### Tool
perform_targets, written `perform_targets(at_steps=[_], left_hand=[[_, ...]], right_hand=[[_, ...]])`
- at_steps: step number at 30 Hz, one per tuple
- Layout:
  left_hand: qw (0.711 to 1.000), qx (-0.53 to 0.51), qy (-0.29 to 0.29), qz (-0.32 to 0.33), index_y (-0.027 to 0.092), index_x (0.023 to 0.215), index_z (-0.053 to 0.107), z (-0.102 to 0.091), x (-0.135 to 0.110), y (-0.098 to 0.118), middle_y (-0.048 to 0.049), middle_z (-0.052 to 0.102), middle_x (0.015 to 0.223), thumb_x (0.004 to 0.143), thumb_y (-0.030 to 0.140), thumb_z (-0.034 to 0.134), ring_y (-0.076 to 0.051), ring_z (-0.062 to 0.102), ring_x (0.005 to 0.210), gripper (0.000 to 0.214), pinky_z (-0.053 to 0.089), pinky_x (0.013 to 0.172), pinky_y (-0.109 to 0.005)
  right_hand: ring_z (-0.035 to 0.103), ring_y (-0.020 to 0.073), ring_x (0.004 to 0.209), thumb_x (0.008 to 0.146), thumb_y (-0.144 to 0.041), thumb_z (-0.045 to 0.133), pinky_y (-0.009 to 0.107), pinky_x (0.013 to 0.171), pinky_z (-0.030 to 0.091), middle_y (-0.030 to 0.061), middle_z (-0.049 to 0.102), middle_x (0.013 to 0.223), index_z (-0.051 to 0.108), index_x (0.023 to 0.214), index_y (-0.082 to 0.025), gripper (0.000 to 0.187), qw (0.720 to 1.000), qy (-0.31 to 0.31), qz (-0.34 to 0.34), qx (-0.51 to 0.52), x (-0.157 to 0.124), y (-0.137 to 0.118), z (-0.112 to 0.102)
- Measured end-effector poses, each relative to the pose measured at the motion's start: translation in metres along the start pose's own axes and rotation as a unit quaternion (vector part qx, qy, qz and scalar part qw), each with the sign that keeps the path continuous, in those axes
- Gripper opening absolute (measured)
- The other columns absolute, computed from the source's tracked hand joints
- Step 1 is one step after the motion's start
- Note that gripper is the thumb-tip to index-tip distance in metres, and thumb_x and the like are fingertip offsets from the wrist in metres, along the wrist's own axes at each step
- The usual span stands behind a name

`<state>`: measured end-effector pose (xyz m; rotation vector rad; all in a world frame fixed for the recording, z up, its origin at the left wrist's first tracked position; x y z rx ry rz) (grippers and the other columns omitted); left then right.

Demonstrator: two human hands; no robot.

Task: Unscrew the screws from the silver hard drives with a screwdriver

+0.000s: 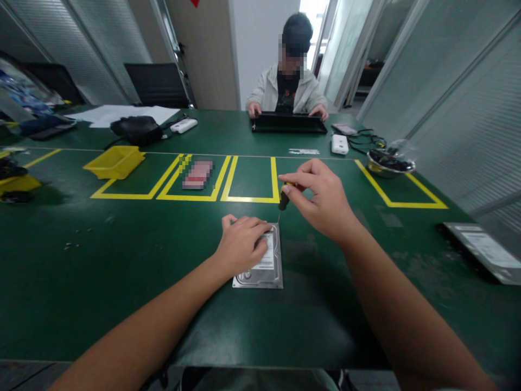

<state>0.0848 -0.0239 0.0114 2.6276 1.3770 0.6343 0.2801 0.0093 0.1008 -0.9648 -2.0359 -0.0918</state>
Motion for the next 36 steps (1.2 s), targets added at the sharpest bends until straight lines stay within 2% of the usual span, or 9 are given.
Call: perform_targets(at_steps=[4, 9, 14, 17, 23, 27, 31, 36], left_hand=[[1.000, -0.004, 0.004, -0.002, 0.027, 0.112, 0.068, 0.0000, 0.0000, 0.0001, -0.0037, 0.071, 0.118, 0.087, 0.023, 0.052, -0.026, 0.061, 0.101, 0.029, 0.025, 0.087, -0.048], [1.000, -0.001, 0.005, 0.001, 0.027, 0.112, 0.067, 0.0004, 0.0000, 0.0003, -0.0032, 0.071, 0.117, 0.087, 0.023, 0.053, -0.026, 0.061, 0.101, 0.029, 0.025, 0.087, -0.049], [1.000, 0.004, 0.004, 0.002, 0.027, 0.113, 0.066, 0.0014, -0.0001, 0.0000, -0.0024, 0.071, 0.117, 0.086, 0.023, 0.053, -0.025, 0.061, 0.102, 0.030, 0.025, 0.089, -0.050], [1.000, 0.004, 0.005, 0.002, 0.027, 0.113, 0.066, 0.0016, -0.0001, 0.0001, -0.0028, 0.071, 0.118, 0.087, 0.023, 0.052, -0.026, 0.061, 0.103, 0.030, 0.024, 0.090, -0.050], [1.000, 0.003, 0.006, 0.000, 0.027, 0.112, 0.067, 0.0017, -0.0002, 0.0005, -0.0022, 0.071, 0.117, 0.086, 0.023, 0.053, -0.025, 0.061, 0.102, 0.030, 0.025, 0.091, -0.050], [1.000, 0.000, 0.008, 0.001, 0.027, 0.113, 0.067, 0.0023, -0.0002, 0.0002, -0.0027, 0.071, 0.117, 0.086, 0.023, 0.052, -0.026, 0.061, 0.103, 0.031, 0.025, 0.092, -0.050], [1.000, 0.001, 0.009, 0.001, 0.027, 0.114, 0.067, 0.0028, -0.0009, -0.0001, -0.0044, 0.071, 0.117, 0.086, 0.023, 0.051, -0.026, 0.061, 0.102, 0.032, 0.025, 0.092, -0.050], [1.000, 0.001, 0.013, 0.004, 0.027, 0.114, 0.068, 0.0023, -0.0016, 0.0006, -0.0051, 0.071, 0.116, 0.088, 0.024, 0.051, -0.026, 0.061, 0.101, 0.030, 0.025, 0.092, -0.051]], right_hand=[[0.061, 0.0177, 0.086, 0.088, -0.019, 0.062, 0.031, 0.074, 0.049, 0.0080, 0.065, 0.095, 0.074, 0.100, -0.014, 0.018, 1.000, -0.012, 0.009, 0.017, 0.0006, 0.0000, -0.0002], [0.056, 0.0148, 0.075, 0.085, -0.022, 0.068, 0.029, 0.069, 0.046, 0.0015, 0.062, 0.085, 0.066, 0.094, -0.018, 0.010, 1.000, -0.002, 0.013, 0.028, -0.0002, 0.0008, 0.0016], [0.049, 0.0124, 0.066, 0.080, -0.029, 0.077, 0.027, 0.063, 0.039, -0.0019, 0.051, 0.074, 0.060, 0.082, -0.018, 0.021, 1.000, 0.015, 0.022, -0.004, -0.0013, 0.0008, 0.0033], [0.050, 0.0119, 0.066, 0.082, -0.030, 0.075, 0.027, 0.062, 0.040, -0.0013, 0.053, 0.075, 0.061, 0.082, -0.017, 0.019, 1.000, 0.016, 0.025, -0.006, -0.0006, -0.0002, 0.0027], [0.060, 0.0151, 0.074, 0.085, -0.020, 0.065, 0.029, 0.069, 0.046, 0.0019, 0.066, 0.082, 0.067, 0.086, -0.017, 0.004, 1.000, 0.017, 0.016, 0.009, 0.0004, -0.0020, 0.0006], [0.067, 0.0181, 0.086, 0.084, -0.011, 0.057, 0.032, 0.077, 0.052, 0.0035, 0.073, 0.094, 0.071, 0.095, -0.017, 0.019, 0.998, 0.008, 0.036, 0.047, -0.0002, -0.0015, -0.0004], [0.068, 0.0198, 0.101, 0.080, -0.005, 0.052, 0.035, 0.092, 0.052, 0.0073, 0.073, 0.105, 0.073, 0.093, -0.016, 0.027, 0.996, 0.003, 0.027, 0.080, 0.0005, -0.0018, -0.0022], [0.066, 0.0211, 0.103, 0.077, -0.004, 0.051, 0.038, 0.092, 0.052, 0.0093, 0.071, 0.107, 0.072, 0.091, -0.017, 0.028, 0.997, 0.010, 0.031, 0.076, 0.0012, -0.0021, -0.0034]])
Point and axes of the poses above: each hand's wrist, its own x-axis towards the middle knuckle, its own z-axis out of the palm, y = z × x, the point moved 1 cm from there along x, towards the middle knuckle
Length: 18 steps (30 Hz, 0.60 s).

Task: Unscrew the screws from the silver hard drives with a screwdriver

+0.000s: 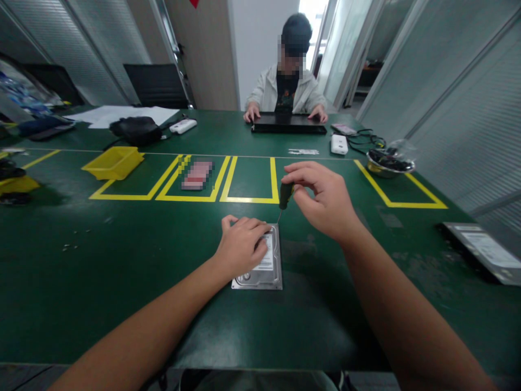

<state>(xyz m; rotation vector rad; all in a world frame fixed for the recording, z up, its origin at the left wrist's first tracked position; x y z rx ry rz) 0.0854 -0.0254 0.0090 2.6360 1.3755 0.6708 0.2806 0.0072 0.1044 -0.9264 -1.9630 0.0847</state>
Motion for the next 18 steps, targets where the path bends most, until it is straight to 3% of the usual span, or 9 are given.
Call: perform_targets(at_steps=[7, 13, 18], left_hand=[[1.000, -0.003, 0.002, -0.002, 0.027, 0.114, 0.067, -0.0002, 0.0008, 0.0005, -0.0057, 0.071, 0.116, 0.088, 0.024, 0.052, -0.027, 0.060, 0.102, 0.030, 0.025, 0.092, -0.051], [1.000, 0.002, -0.006, -0.004, 0.027, 0.114, 0.067, -0.0001, 0.0009, 0.0007, -0.0036, 0.071, 0.117, 0.089, 0.025, 0.052, -0.026, 0.060, 0.103, 0.029, 0.025, 0.093, -0.051], [1.000, 0.005, -0.006, -0.003, 0.027, 0.114, 0.066, -0.0003, 0.0009, 0.0007, -0.0038, 0.071, 0.117, 0.090, 0.025, 0.052, -0.026, 0.061, 0.103, 0.028, 0.025, 0.092, -0.051]], right_hand=[[0.065, 0.0189, 0.089, 0.082, -0.017, 0.063, 0.035, 0.080, 0.055, 0.0043, 0.068, 0.094, 0.065, 0.085, -0.019, 0.004, 0.999, -0.006, 0.026, 0.026, -0.0018, 0.0045, 0.0048], [0.067, 0.0195, 0.087, 0.081, -0.014, 0.063, 0.037, 0.081, 0.054, 0.0032, 0.072, 0.098, 0.068, 0.100, -0.019, 0.020, 0.999, -0.012, 0.025, -0.030, -0.0017, 0.0051, 0.0025], [0.067, 0.0209, 0.103, 0.080, -0.008, 0.055, 0.039, 0.092, 0.052, 0.0068, 0.072, 0.110, 0.071, 0.099, -0.018, 0.027, 1.000, -0.017, -0.005, 0.001, -0.0011, 0.0034, 0.0008]])
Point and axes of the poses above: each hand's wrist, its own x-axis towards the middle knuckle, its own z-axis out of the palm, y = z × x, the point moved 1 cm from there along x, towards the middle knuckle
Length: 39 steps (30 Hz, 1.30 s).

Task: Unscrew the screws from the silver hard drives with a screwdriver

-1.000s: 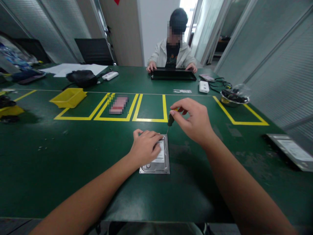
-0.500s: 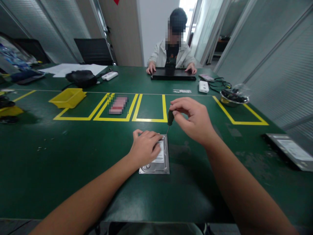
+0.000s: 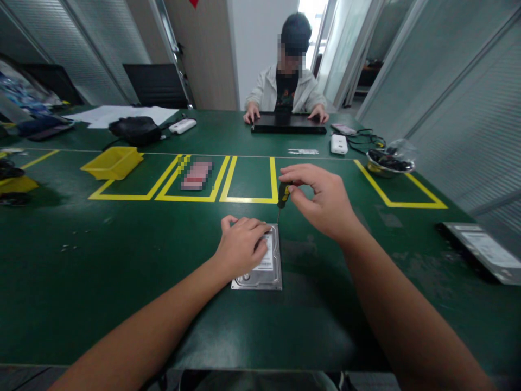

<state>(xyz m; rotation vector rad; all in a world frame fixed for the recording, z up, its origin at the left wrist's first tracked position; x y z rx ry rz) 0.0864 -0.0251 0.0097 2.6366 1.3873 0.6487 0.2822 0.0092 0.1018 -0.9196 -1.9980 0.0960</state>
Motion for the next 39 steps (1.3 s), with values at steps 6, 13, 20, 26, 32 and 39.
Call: perform_targets(at_steps=[6, 13, 20, 26, 32, 39], left_hand=[[1.000, -0.005, 0.002, 0.001, 0.027, 0.115, 0.067, 0.0002, 0.0001, 0.0001, -0.0054, 0.071, 0.117, 0.090, 0.025, 0.051, -0.027, 0.060, 0.103, 0.030, 0.025, 0.092, -0.051], [1.000, -0.006, 0.005, 0.004, 0.027, 0.114, 0.067, 0.0000, -0.0005, -0.0002, -0.0052, 0.071, 0.117, 0.089, 0.025, 0.051, -0.027, 0.060, 0.102, 0.029, 0.025, 0.092, -0.051], [1.000, 0.000, 0.005, 0.004, 0.026, 0.113, 0.067, 0.0000, 0.0000, 0.0006, -0.0042, 0.071, 0.117, 0.089, 0.025, 0.052, -0.026, 0.061, 0.102, 0.028, 0.025, 0.090, -0.051], [1.000, -0.003, 0.006, 0.004, 0.027, 0.114, 0.066, 0.0002, 0.0001, 0.0004, -0.0043, 0.071, 0.117, 0.090, 0.025, 0.052, -0.026, 0.061, 0.102, 0.028, 0.025, 0.091, -0.050], [1.000, -0.005, 0.008, 0.004, 0.027, 0.113, 0.067, 0.0001, -0.0002, 0.0003, -0.0042, 0.071, 0.117, 0.089, 0.024, 0.052, -0.026, 0.061, 0.102, 0.028, 0.025, 0.092, -0.050], [1.000, -0.004, 0.007, 0.001, 0.027, 0.113, 0.067, 0.0004, -0.0003, 0.0002, -0.0039, 0.071, 0.117, 0.089, 0.024, 0.052, -0.026, 0.061, 0.103, 0.028, 0.025, 0.092, -0.051]], right_hand=[[0.066, 0.0212, 0.100, 0.081, -0.013, 0.057, 0.039, 0.089, 0.053, 0.0078, 0.071, 0.103, 0.071, 0.092, -0.019, 0.019, 1.000, 0.007, -0.001, -0.002, 0.0014, -0.0028, -0.0012], [0.068, 0.0206, 0.103, 0.078, -0.007, 0.052, 0.038, 0.093, 0.053, 0.0066, 0.073, 0.107, 0.071, 0.095, -0.019, 0.028, 1.000, 0.000, -0.006, 0.000, 0.0011, -0.0035, -0.0020], [0.067, 0.0218, 0.102, 0.078, -0.008, 0.052, 0.038, 0.092, 0.053, 0.0088, 0.072, 0.109, 0.073, 0.100, -0.017, 0.032, 0.999, -0.015, -0.022, -0.036, 0.0004, -0.0041, -0.0024], [0.066, 0.0213, 0.102, 0.084, -0.012, 0.054, 0.038, 0.091, 0.052, 0.0072, 0.071, 0.108, 0.073, 0.101, -0.019, 0.027, 0.999, -0.025, -0.024, -0.040, 0.0010, -0.0039, -0.0020], [0.063, 0.0186, 0.085, 0.082, -0.018, 0.066, 0.034, 0.078, 0.052, 0.0055, 0.066, 0.093, 0.073, 0.092, -0.020, 0.012, 0.998, -0.009, 0.002, -0.055, 0.0019, -0.0031, -0.0007], [0.064, 0.0192, 0.092, 0.083, -0.010, 0.061, 0.034, 0.083, 0.051, 0.0049, 0.070, 0.095, 0.071, 0.096, -0.018, 0.018, 0.999, -0.021, -0.027, -0.040, 0.0028, -0.0044, -0.0031]])
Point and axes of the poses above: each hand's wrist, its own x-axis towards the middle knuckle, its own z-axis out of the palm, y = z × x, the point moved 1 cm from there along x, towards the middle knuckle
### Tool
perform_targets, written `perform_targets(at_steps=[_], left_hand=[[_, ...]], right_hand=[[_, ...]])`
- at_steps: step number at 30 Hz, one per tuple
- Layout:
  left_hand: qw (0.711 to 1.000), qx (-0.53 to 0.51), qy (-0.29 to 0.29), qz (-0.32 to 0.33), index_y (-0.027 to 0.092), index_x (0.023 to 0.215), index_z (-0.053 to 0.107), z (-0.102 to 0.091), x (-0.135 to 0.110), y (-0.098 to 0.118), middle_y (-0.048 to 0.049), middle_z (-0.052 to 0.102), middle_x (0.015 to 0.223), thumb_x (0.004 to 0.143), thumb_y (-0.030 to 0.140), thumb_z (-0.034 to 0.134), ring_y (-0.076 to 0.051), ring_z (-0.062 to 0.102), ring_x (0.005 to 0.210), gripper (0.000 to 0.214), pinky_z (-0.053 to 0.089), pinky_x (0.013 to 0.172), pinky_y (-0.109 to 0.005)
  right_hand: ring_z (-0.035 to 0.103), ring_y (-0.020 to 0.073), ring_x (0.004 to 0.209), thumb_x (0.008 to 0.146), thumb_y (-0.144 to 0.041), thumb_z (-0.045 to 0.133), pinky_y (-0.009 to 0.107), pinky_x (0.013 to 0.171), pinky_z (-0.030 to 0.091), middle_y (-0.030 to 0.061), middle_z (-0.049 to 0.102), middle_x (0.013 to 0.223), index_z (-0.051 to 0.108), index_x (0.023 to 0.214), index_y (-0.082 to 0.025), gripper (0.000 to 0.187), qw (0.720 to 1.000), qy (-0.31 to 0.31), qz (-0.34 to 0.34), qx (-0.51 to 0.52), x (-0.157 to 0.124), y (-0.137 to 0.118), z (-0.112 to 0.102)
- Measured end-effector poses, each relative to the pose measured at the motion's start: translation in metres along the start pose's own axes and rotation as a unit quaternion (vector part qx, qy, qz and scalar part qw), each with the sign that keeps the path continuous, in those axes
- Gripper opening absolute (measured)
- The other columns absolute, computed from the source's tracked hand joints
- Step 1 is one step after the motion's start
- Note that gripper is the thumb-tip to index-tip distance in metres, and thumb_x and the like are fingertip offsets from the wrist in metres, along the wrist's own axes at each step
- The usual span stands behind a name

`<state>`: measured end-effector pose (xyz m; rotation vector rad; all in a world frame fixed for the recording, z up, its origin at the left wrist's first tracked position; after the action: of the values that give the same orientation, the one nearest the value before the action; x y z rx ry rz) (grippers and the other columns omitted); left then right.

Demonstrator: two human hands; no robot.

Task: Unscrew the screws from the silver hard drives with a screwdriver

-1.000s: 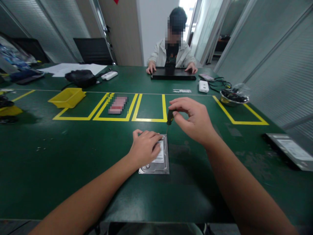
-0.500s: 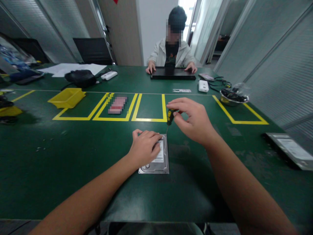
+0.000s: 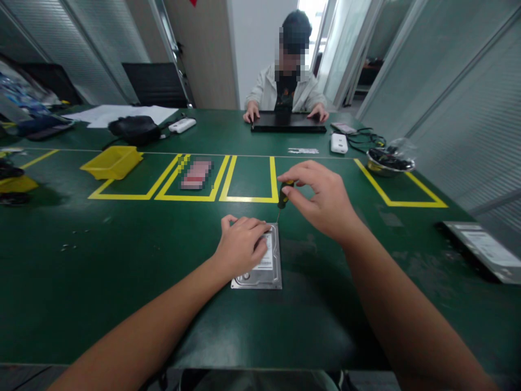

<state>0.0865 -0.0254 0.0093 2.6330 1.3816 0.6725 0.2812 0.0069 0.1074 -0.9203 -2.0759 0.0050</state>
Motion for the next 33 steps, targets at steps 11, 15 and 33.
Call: perform_targets(at_steps=[11, 15, 33], left_hand=[[1.000, -0.001, 0.001, 0.002, 0.026, 0.114, 0.067, -0.0004, 0.0002, -0.0002, -0.0059, 0.071, 0.117, 0.089, 0.024, 0.051, -0.027, 0.060, 0.102, 0.030, 0.026, 0.092, -0.050], [1.000, 0.004, -0.002, 0.002, 0.026, 0.114, 0.067, -0.0001, 0.0000, 0.0001, -0.0044, 0.071, 0.117, 0.089, 0.025, 0.052, -0.026, 0.061, 0.103, 0.029, 0.025, 0.092, -0.050], [1.000, 0.002, 0.000, 0.002, 0.026, 0.113, 0.067, 0.0000, -0.0001, -0.0008, -0.0034, 0.071, 0.117, 0.089, 0.024, 0.053, -0.025, 0.061, 0.102, 0.028, 0.025, 0.091, -0.050]], right_hand=[[0.067, 0.0205, 0.100, 0.081, -0.008, 0.053, 0.035, 0.090, 0.051, 0.0071, 0.072, 0.108, 0.072, 0.102, -0.017, 0.030, 1.000, -0.014, -0.003, 0.008, -0.0018, 0.0001, -0.0002], [0.065, 0.0190, 0.089, 0.085, -0.013, 0.057, 0.032, 0.080, 0.051, 0.0068, 0.071, 0.099, 0.072, 0.102, -0.016, 0.023, 1.000, -0.011, 0.006, -0.018, -0.0013, 0.0009, 0.0008], [0.055, 0.0138, 0.073, 0.082, -0.022, 0.072, 0.027, 0.068, 0.042, 0.0007, 0.063, 0.083, 0.065, 0.090, -0.017, 0.011, 0.999, 0.030, 0.018, -0.040, -0.0022, 0.0059, 0.0078]])
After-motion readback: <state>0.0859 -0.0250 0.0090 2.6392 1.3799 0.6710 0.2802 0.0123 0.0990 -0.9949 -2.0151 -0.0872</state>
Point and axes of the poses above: each hand's wrist, its own x-axis towards the middle knuckle, its own z-axis out of the palm, y = z × x, the point moved 1 cm from there along x, towards the middle knuckle
